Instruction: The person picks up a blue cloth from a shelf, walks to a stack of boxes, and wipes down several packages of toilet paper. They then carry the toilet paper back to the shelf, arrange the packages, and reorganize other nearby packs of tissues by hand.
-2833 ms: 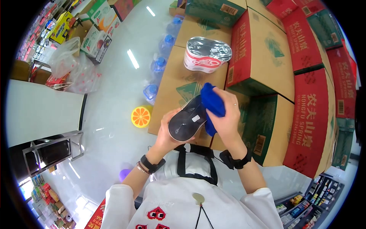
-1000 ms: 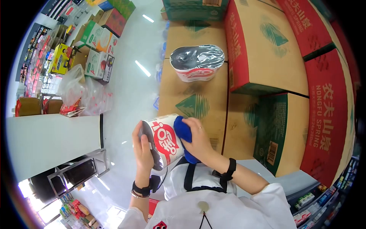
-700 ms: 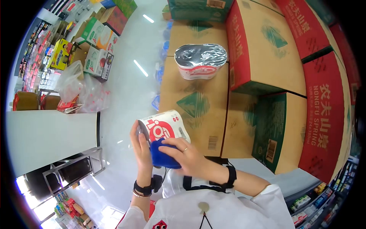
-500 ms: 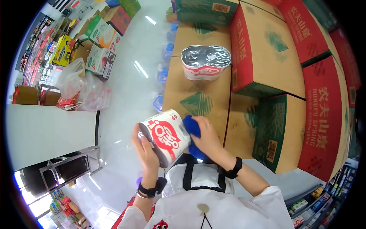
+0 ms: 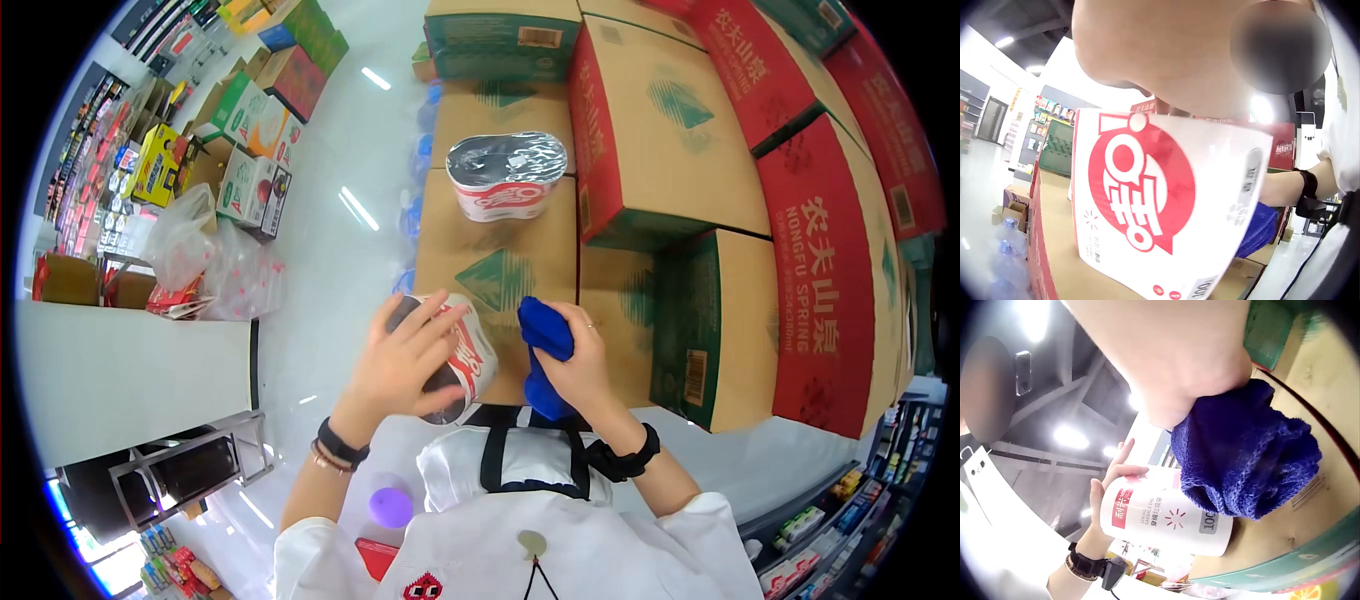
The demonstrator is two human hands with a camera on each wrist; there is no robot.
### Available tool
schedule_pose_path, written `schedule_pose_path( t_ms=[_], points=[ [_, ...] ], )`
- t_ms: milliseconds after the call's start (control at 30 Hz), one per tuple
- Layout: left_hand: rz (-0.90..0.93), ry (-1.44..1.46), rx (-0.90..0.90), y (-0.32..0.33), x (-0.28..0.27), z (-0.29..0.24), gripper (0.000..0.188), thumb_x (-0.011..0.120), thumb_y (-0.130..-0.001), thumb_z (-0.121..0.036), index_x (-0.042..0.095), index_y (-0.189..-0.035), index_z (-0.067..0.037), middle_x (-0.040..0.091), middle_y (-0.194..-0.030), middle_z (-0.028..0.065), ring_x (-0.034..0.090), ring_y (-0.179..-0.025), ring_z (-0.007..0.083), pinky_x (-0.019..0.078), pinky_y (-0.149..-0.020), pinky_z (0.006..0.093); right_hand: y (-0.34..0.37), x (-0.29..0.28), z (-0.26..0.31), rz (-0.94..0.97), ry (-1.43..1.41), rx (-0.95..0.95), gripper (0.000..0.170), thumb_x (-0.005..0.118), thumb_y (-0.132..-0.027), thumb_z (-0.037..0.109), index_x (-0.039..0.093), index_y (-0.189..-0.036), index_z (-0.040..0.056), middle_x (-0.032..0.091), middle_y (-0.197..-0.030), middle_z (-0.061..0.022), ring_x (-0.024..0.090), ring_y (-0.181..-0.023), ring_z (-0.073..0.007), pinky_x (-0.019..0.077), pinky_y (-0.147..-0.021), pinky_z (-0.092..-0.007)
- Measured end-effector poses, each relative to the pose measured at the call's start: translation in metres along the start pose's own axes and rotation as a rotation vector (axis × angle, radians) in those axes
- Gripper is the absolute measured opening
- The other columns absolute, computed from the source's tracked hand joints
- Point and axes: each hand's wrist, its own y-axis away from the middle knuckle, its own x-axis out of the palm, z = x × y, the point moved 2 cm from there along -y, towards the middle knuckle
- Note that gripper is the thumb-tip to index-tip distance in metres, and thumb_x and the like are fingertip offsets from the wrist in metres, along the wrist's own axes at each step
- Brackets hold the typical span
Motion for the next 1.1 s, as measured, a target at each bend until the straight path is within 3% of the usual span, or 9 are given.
schedule_pose_path(
  t_ms=[200, 367, 500, 633, 800, 867, 967, 1067, 1100],
  points=[
    [-0.295, 0.015, -0.316, -0.042, 0.018, -0.032, 0.02, 0.062, -0.087, -0.021, 0.068, -0.101, -0.009, 0.068, -0.112, 0.0067, 0.06, -0.121, 0.0339, 0.0276, -0.117, 0.0539, -0.007, -0.015, 0.011, -0.083, -0.108, 0.083, 0.05, 0.075, -0.078, -0.002, 0.061, -0.127, 0.0034, 0.066, -0.118, -0.018, 0.066, -0.108, -0.0358, 0.0518, -0.096, -0.0399],
    [-0.367, 0.003, -0.31, -0.036, 0.03, -0.031, 0.017, 0.065, -0.086, -0.024, 0.072, -0.093, -0.01, 0.069, -0.103, 0.0046, 0.06, -0.119, 0.034, 0.0304, -0.115, 0.0539, -0.02, -0.007, 0.046, -0.066, -0.517, 0.179, 0.051, 0.075, -0.082, 0.003, 0.059, -0.131, 0.0046, 0.068, -0.116, -0.0167, 0.068, -0.106, -0.0328, 0.0522, -0.096, -0.0394],
    [-0.42, 0.037, -0.292, -0.03, 0.029, -0.029, 0.027, 0.055, -0.088, -0.029, 0.072, -0.093, -0.009, 0.07, -0.103, 0.0066, 0.062, -0.115, 0.0353, 0.0306, -0.115, 0.0549, -0.016, 0.022, 0.052, 0.155, -0.309, -0.044, 0.056, 0.076, -0.078, 0.004, 0.061, -0.131, 0.0037, 0.065, -0.123, -0.0171, 0.063, -0.115, -0.0335, 0.0497, -0.1, -0.0397],
    [-0.467, 0.058, -0.273, -0.035, 0.032, -0.027, 0.036, 0.049, -0.09, -0.034, 0.073, -0.093, -0.008, 0.071, -0.101, 0.0082, 0.063, -0.111, 0.0363, 0.0305, -0.115, 0.0556, -0.016, 0.027, 0.033, 0.045, -0.438, -0.053, 0.053, 0.075, -0.078, 0.004, 0.061, -0.129, 0.0011, 0.065, -0.119, -0.017, 0.065, -0.111, -0.0334, 0.0517, -0.097, -0.0382],
    [-0.429, 0.079, -0.248, -0.041, 0.031, -0.028, 0.037, 0.046, -0.092, -0.033, 0.073, -0.093, -0.008, 0.072, -0.1, 0.0073, 0.063, -0.112, 0.0365, 0.0293, -0.115, 0.0555, -0.014, 0.046, -0.011, 0.048, -0.71, 0.21, 0.049, 0.074, -0.085, 0.01, 0.059, -0.13, -0.0018, 0.066, -0.118, -0.0199, 0.067, -0.11, -0.0337, 0.0525, -0.095, -0.038],
    [-0.413, 0.071, -0.247, -0.037, 0.029, -0.029, 0.037, 0.045, -0.093, -0.032, 0.074, -0.093, -0.008, 0.072, -0.099, 0.0067, 0.063, -0.112, 0.0364, 0.0288, -0.116, 0.0555, -0.008, 0.064, -0.039, -0.003, -0.405, 0.298, 0.048, 0.072, -0.087, 0.015, 0.057, -0.129, -0.0029, 0.066, -0.12, -0.0228, 0.065, -0.112, -0.0379, 0.0521, -0.095, -0.0409],
    [-0.307, 0.039, -0.235, -0.037, 0.02, -0.025, 0.047, 0.052, -0.095, -0.048, 0.072, -0.11, -0.008, 0.071, -0.113, 0.0089, 0.059, -0.121, 0.0373, 0.0255, -0.117, 0.0563, -0.007, 0.05, -0.04, 0.044, -0.096, 0.13, 0.048, 0.07, -0.088, 0.018, 0.056, -0.13, -0.0008, 0.064, -0.122, -0.0238, 0.062, -0.113, -0.0421, 0.0508, -0.096, -0.0447],
    [0.123, 0.043, -0.035, -0.038, -0.006, -0.02, 0.111, 0.074, -0.061, -0.08, 0.054, -0.143, -0.007, 0.055, -0.143, 0.0147, 0.045, -0.14, 0.0377, 0.019, -0.119, 0.0612, -0.007, 0.046, -0.028, 0.128, -0.045, 0.184, 0.047, 0.07, -0.088, 0.014, 0.056, -0.132, 0.0029, 0.062, -0.125, -0.022, 0.061, -0.113, -0.0421, 0.0494, -0.098, -0.0459],
    [0.123, 0.038, -0.031, -0.039, -0.01, -0.021, 0.111, 0.074, -0.061, -0.08, 0.054, -0.143, -0.007, 0.055, -0.143, 0.0147, 0.045, -0.14, 0.0377, 0.019, -0.119, 0.0612, -0.008, 0.047, -0.027, 0.165, -0.021, 0.203, 0.048, 0.071, -0.088, 0.015, 0.056, -0.132, 0.0034, 0.062, -0.125, -0.0215, 0.061, -0.112, -0.0422, 0.0496, -0.098, -0.0459]
  ],
)
